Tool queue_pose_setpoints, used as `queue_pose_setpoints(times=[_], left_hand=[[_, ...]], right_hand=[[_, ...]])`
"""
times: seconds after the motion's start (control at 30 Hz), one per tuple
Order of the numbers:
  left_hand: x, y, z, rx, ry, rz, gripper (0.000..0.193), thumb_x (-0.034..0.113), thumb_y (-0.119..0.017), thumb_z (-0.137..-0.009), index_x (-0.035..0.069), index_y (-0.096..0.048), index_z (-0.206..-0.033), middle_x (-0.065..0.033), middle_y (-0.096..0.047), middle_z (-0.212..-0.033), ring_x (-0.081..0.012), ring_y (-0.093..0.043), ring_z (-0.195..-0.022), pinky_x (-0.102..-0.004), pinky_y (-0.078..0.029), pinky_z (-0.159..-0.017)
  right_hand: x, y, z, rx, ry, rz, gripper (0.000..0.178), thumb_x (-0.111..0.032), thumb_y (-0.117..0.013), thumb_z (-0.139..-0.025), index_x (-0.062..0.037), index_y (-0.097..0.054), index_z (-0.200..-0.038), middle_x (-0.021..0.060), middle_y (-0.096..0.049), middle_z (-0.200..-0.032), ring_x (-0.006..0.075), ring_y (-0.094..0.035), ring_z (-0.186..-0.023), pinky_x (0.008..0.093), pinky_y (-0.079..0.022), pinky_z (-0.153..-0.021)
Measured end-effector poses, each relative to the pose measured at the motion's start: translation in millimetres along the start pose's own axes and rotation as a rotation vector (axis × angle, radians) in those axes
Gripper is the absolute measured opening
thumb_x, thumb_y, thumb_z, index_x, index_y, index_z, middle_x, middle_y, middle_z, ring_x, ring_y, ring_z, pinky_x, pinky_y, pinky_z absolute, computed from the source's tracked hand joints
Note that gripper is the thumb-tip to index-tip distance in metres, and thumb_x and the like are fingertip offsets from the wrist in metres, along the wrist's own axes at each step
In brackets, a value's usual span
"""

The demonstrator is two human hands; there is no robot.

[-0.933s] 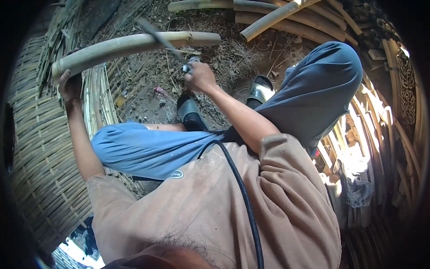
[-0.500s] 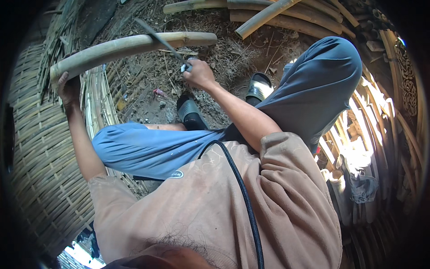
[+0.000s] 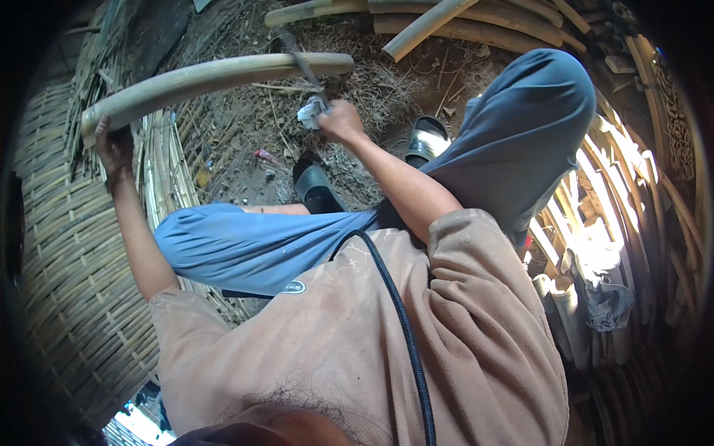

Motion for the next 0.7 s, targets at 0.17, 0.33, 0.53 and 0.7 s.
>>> queue_pose_setpoints(times=[0.17, 0.33, 0.53, 0.7], left_hand=[[-3.5, 0.2, -8.9, -0.011, -0.005, -0.027, 0.061, 0.029, -0.070, -0.094, -0.006, -0.052, -0.141, -0.0197, -0.060, -0.139, -0.0303, -0.053, -0.135, -0.0449, -0.030, -0.124], [3.0, -16.6, -7.2, 0.064, -0.028, -0.053, 0.061, 0.028, -0.069, -0.092, -0.006, -0.052, -0.140, -0.0206, -0.059, -0.137, -0.0315, -0.052, -0.136, -0.0472, -0.030, -0.124], [-0.9, 1.0, -8.8, 0.038, -0.037, -0.024, 0.062, 0.024, -0.073, -0.090, -0.007, -0.051, -0.139, -0.0234, -0.059, -0.138, -0.0328, -0.054, -0.134, -0.0470, -0.035, -0.122], [-2.4, 5.6, -12.9, 0.175, -0.040, 0.007, 0.055, 0.023, -0.078, -0.088, -0.002, -0.057, -0.132, -0.0151, -0.063, -0.125, -0.0256, -0.059, -0.122, -0.0433, -0.042, -0.113]], right_hand=[[50.8, -12.8, -12.7, 0.082, -0.164, -0.042, 0.036, -0.023, -0.067, -0.082, 0.0000, -0.073, -0.109, 0.0241, -0.075, -0.096, 0.0370, -0.074, -0.094, 0.0452, -0.056, -0.087], [-38.0, -11.7, 4.7, -0.090, 0.250, 0.005, 0.040, -0.027, -0.067, -0.083, 0.0039, -0.072, -0.108, 0.0269, -0.074, -0.102, 0.0421, -0.072, -0.096, 0.0457, -0.056, -0.090], [59.2, -0.6, -19.3, 0.051, -0.232, -0.041, 0.035, -0.026, -0.068, -0.081, 0.0014, -0.074, -0.103, 0.0249, -0.074, -0.099, 0.0378, -0.073, -0.096, 0.0451, -0.056, -0.086], [9.7, -17.2, -8.4, -0.071, -0.039, -0.065, 0.039, -0.027, -0.070, -0.081, 0.0015, -0.073, -0.107, 0.0264, -0.074, -0.102, 0.0402, -0.072, -0.099, 0.0472, -0.055, -0.089]])
Point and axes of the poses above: each hand's wrist, its own z-axis away from the middle knuckle, its own y-axis out of the back of the hand, x = y × z, the point moved 6 cm from there along -z, towards the middle knuckle
